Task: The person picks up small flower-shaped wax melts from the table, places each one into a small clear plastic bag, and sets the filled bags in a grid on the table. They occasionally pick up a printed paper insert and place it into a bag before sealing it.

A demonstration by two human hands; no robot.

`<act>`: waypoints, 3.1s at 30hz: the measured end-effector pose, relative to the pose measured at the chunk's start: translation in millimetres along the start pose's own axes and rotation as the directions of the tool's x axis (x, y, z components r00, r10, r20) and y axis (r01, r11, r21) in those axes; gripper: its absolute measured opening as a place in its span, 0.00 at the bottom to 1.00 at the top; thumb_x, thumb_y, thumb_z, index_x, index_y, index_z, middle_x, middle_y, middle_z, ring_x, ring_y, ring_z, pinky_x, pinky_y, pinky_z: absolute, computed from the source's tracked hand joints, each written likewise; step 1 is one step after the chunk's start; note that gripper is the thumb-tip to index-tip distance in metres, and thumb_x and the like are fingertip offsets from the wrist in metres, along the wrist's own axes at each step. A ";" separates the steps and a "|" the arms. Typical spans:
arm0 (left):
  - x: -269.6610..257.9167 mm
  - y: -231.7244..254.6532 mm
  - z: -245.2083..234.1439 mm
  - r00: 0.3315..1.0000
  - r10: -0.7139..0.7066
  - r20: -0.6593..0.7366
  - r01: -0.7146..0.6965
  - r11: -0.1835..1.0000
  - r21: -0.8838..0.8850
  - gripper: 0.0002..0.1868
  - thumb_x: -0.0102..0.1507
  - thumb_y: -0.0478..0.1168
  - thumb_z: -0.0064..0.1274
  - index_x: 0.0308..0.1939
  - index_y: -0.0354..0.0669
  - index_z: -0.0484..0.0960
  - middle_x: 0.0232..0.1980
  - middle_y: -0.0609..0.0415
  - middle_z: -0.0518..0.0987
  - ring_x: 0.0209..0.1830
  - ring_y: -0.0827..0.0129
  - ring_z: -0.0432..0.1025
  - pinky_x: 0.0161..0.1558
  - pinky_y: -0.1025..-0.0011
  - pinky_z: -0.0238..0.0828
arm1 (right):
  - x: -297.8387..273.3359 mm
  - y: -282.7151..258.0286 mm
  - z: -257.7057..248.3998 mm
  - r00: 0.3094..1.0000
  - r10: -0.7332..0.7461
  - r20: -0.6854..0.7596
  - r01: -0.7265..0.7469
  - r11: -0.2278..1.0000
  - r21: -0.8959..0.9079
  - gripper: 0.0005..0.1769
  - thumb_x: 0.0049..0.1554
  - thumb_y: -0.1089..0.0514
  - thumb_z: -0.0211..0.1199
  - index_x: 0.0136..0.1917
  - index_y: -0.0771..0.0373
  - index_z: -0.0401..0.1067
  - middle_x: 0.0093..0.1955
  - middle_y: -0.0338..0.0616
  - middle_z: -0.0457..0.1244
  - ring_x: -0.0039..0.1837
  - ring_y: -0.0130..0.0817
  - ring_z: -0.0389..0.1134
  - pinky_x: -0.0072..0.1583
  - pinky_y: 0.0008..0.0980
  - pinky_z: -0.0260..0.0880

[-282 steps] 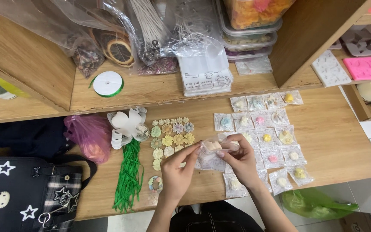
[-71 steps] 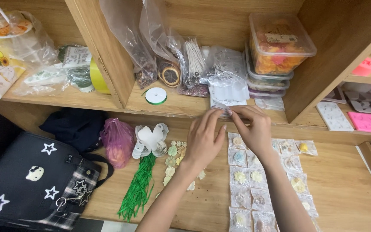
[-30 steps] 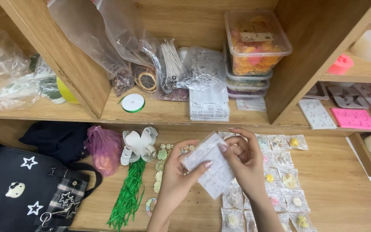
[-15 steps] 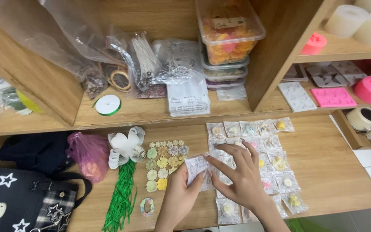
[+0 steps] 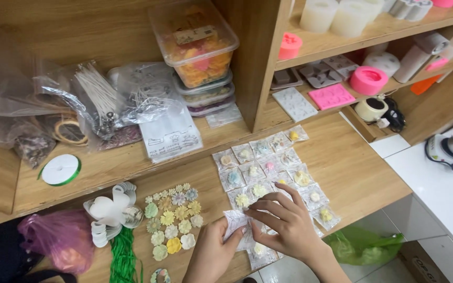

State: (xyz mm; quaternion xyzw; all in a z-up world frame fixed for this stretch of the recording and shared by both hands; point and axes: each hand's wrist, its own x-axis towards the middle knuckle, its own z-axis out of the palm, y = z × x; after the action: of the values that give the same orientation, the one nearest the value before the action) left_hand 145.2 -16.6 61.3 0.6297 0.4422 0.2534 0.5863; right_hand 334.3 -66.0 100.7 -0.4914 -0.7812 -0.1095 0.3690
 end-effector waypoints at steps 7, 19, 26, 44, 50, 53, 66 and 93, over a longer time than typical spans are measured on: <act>-6.8 9.6 -1.5 0.992 -0.118 0.042 0.094 0.924 0.370 0.17 0.67 0.43 0.59 0.39 0.26 0.81 0.28 0.39 0.79 0.23 0.70 0.68 0.32 0.62 0.70 | -14.7 6.2 1.8 1.000 0.025 -0.019 -0.025 1.000 0.006 0.08 0.45 0.60 0.71 0.41 0.55 0.82 0.42 0.31 0.70 0.48 0.30 0.71 0.65 0.45 0.69; -7.0 -14.5 -4.2 0.635 0.489 -0.598 -0.087 0.814 0.574 0.34 0.62 0.41 0.61 0.68 0.32 0.64 0.70 0.35 0.66 0.71 0.47 0.61 0.67 0.52 0.59 | -13.3 -8.9 40.4 0.722 0.622 0.304 -0.663 0.493 0.563 0.06 0.61 0.63 0.61 0.48 0.70 0.75 0.42 0.44 0.74 0.45 0.27 0.77 0.48 0.26 0.78; -8.6 -63.6 30.5 0.664 0.404 -0.629 -0.340 0.913 0.227 0.35 0.61 0.40 0.64 0.66 0.38 0.61 0.73 0.40 0.61 0.78 0.50 0.57 0.73 0.48 0.55 | -20.1 -29.3 64.1 0.845 0.465 0.264 -0.534 0.722 0.440 0.06 0.59 0.63 0.63 0.49 0.70 0.74 0.43 0.45 0.73 0.45 0.32 0.79 0.46 0.28 0.77; 8.6 -182.4 61.4 0.846 -0.278 -0.455 0.137 0.938 -0.317 0.48 0.64 0.24 0.36 0.82 0.58 0.32 0.77 0.33 0.60 0.73 0.47 0.65 0.62 0.64 0.70 | -97.1 -40.8 111.2 0.886 0.175 0.430 -0.279 0.941 0.191 0.11 0.55 0.63 0.67 0.49 0.63 0.67 0.44 0.44 0.67 0.49 0.44 0.71 0.48 0.38 0.72; 6.5 -188.8 69.6 0.858 -0.152 -0.490 0.026 0.967 -0.254 0.54 0.58 0.18 0.38 0.81 0.56 0.33 0.82 0.32 0.49 0.79 0.45 0.55 0.66 0.63 0.65 | -103.7 -44.4 130.2 0.726 0.475 0.498 -0.621 0.764 0.176 0.22 0.53 0.62 0.65 0.61 0.64 0.69 0.38 0.45 0.68 0.40 0.44 0.72 0.43 0.41 0.71; 17.4 -220.6 74.5 0.848 -0.220 -0.483 -0.023 0.893 -0.448 0.57 0.59 0.16 0.44 0.80 0.58 0.31 0.82 0.34 0.43 0.81 0.47 0.45 0.68 0.65 0.61 | -108.9 -41.1 139.6 0.807 0.415 0.420 -0.521 0.835 0.178 0.08 0.54 0.63 0.65 0.49 0.60 0.74 0.42 0.47 0.68 0.41 0.47 0.71 0.43 0.42 0.71; 8.4 -205.4 44.5 0.883 -0.312 -0.352 0.249 0.945 -0.213 0.61 0.55 0.17 0.48 0.82 0.59 0.32 0.74 0.39 0.68 0.68 0.54 0.71 0.56 0.70 0.72 | -94.5 -38.0 164.8 0.767 0.446 0.460 -0.520 0.854 0.038 0.04 0.55 0.60 0.64 0.46 0.60 0.73 0.41 0.47 0.67 0.40 0.50 0.72 0.43 0.46 0.71; 23.2 -240.8 5.9 0.926 -0.359 -0.114 0.285 0.866 -0.411 0.37 0.69 0.44 0.51 0.79 0.51 0.51 0.75 0.44 0.66 0.75 0.57 0.63 0.65 0.59 0.68 | -96.7 -6.1 172.6 0.772 0.473 0.425 -0.401 0.881 -0.252 0.11 0.57 0.49 0.66 0.40 0.56 0.80 0.37 0.41 0.70 0.35 0.45 0.71 0.37 0.41 0.70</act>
State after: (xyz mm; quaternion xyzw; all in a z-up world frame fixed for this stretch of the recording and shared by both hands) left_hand 98.8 -18.8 -176.2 0.3918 0.5354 0.2919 0.6889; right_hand 271.9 -43.3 -85.7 -0.6970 -0.7008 0.0462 0.1446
